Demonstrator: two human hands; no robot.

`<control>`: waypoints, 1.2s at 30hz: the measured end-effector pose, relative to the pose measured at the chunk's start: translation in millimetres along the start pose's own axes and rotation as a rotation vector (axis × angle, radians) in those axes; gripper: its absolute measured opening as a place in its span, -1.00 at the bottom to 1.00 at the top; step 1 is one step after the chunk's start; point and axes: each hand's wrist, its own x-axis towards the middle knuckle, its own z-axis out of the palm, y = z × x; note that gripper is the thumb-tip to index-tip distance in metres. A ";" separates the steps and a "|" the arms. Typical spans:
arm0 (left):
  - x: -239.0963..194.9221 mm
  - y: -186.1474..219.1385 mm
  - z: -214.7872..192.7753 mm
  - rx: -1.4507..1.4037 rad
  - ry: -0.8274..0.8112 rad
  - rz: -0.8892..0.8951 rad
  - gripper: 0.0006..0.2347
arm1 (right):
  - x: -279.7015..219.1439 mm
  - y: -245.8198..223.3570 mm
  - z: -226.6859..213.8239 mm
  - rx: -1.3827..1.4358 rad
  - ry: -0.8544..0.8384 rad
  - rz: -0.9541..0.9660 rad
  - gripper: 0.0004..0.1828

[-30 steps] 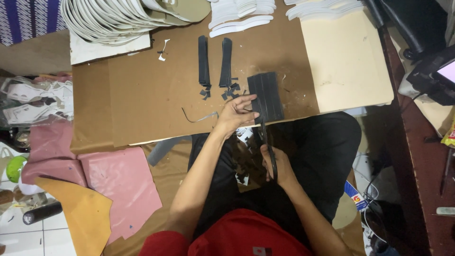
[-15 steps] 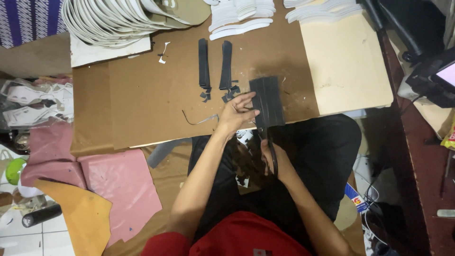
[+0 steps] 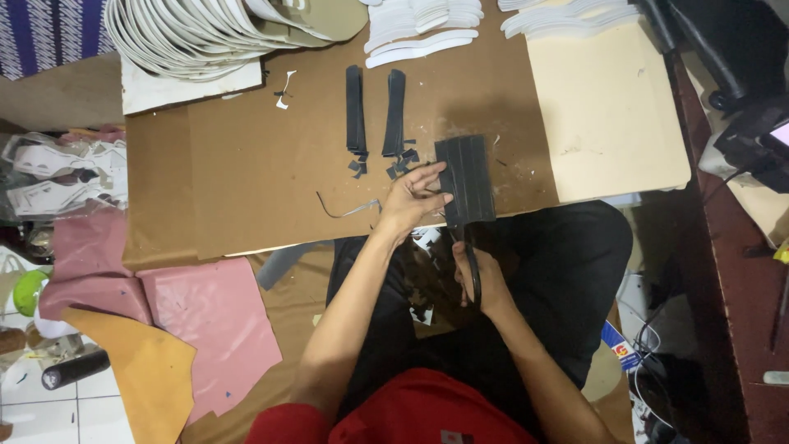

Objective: Trimming the edges of black material strips using large scissors on a workbench in a leather workshop.

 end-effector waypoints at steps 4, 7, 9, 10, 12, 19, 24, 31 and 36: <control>3.3 9.1 -1.4 0.026 -0.012 -0.003 -0.41 | -7.3 -12.1 0.3 0.003 0.019 -0.002 -0.30; 17.0 10.8 -4.5 0.152 -0.028 0.057 -0.39 | -9.1 -13.5 0.8 0.015 0.029 0.021 -0.31; 30.9 4.0 -4.3 0.133 0.057 0.100 -0.45 | -10.3 -14.9 1.5 -0.012 0.005 0.000 -0.24; 29.1 7.7 -0.9 0.134 0.056 0.105 -0.45 | -7.5 -14.4 0.7 -0.013 0.006 -0.005 -0.24; 24.6 13.1 6.9 0.150 0.069 0.092 -0.45 | -3.4 -11.7 -0.7 -0.024 -0.006 -0.014 -0.25; 8.8 33.5 18.0 0.160 0.072 0.112 -0.44 | 15.2 -23.2 -6.6 -0.052 -0.043 -0.041 -0.17; 13.3 25.9 15.0 0.122 0.067 0.114 -0.41 | 27.9 -13.5 -3.7 -0.007 -0.051 -0.037 -0.13; 14.6 26.1 14.1 0.169 0.049 0.111 -0.44 | 21.6 -21.4 -4.6 -0.036 -0.012 -0.079 -0.24; 16.2 22.2 10.5 0.084 0.063 0.046 -0.43 | 18.6 -26.3 -4.5 -0.030 0.030 -0.050 -0.26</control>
